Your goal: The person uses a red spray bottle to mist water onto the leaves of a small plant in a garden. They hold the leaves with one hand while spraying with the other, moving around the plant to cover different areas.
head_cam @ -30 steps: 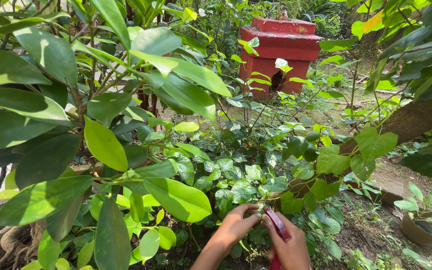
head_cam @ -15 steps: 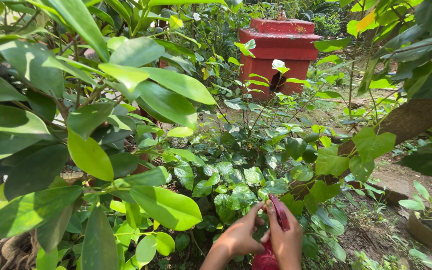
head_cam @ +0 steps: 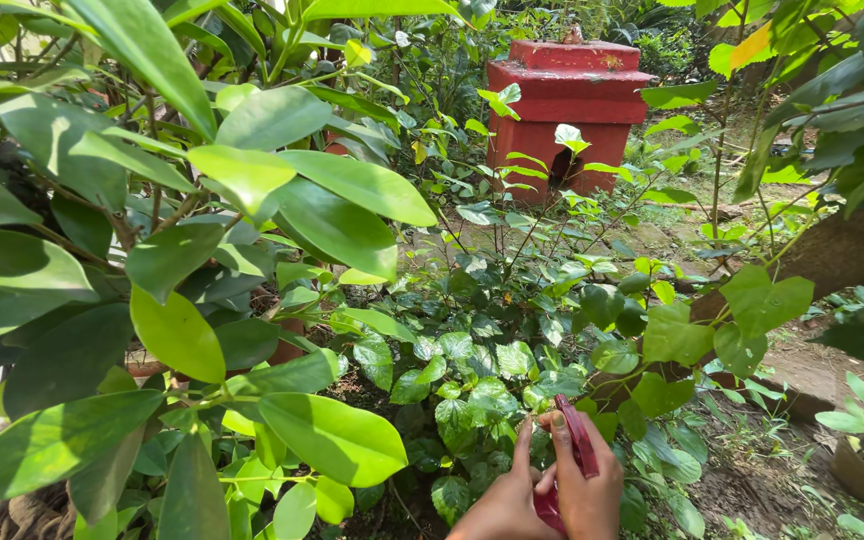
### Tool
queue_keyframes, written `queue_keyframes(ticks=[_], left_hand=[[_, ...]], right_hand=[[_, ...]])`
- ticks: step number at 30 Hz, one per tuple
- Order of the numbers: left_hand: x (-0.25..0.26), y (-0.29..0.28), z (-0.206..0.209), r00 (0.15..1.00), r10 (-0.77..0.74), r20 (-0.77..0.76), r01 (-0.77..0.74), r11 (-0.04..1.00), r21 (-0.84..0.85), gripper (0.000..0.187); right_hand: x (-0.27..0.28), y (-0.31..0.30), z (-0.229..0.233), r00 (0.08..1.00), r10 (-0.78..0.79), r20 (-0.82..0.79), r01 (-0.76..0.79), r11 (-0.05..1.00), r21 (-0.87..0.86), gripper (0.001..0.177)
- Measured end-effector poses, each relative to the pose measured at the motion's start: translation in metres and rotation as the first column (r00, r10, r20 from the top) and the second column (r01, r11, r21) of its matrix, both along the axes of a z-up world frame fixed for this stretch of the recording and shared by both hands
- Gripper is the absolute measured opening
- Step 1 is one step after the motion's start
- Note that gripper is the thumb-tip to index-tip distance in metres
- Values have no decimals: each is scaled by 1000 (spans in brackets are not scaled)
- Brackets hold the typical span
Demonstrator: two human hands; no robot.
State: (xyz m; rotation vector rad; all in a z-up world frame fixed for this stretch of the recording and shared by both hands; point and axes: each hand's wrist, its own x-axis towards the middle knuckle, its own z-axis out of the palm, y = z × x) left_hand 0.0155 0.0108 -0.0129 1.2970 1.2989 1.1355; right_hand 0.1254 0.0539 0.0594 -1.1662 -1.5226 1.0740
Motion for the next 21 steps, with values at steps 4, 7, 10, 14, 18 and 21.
queue_keyframes(ticks=[4,7,10,14,18,21], left_hand=[[3,-10,26,986,86,-141,-100,990,-100,144],[-2,-19,49,991,107,-77,-107,994,-3,149],[-12,-29,64,992,100,-76,-105,992,-63,151],[-21,-33,75,957,91,-277,-84,996,38,154],[-20,-36,77,942,84,-325,-104,993,-47,155],[-18,-34,74,945,71,-320,-94,994,-56,151]], right_hand=[[5,-1,2,995,94,-26,-92,993,80,31],[8,1,-5,975,217,41,-220,969,113,37],[10,5,-9,933,358,-14,-355,928,110,65],[13,7,-10,858,505,-96,-478,853,209,81],[13,7,-13,870,492,-26,-480,859,180,74],[10,3,-16,909,415,-23,-399,886,239,64]])
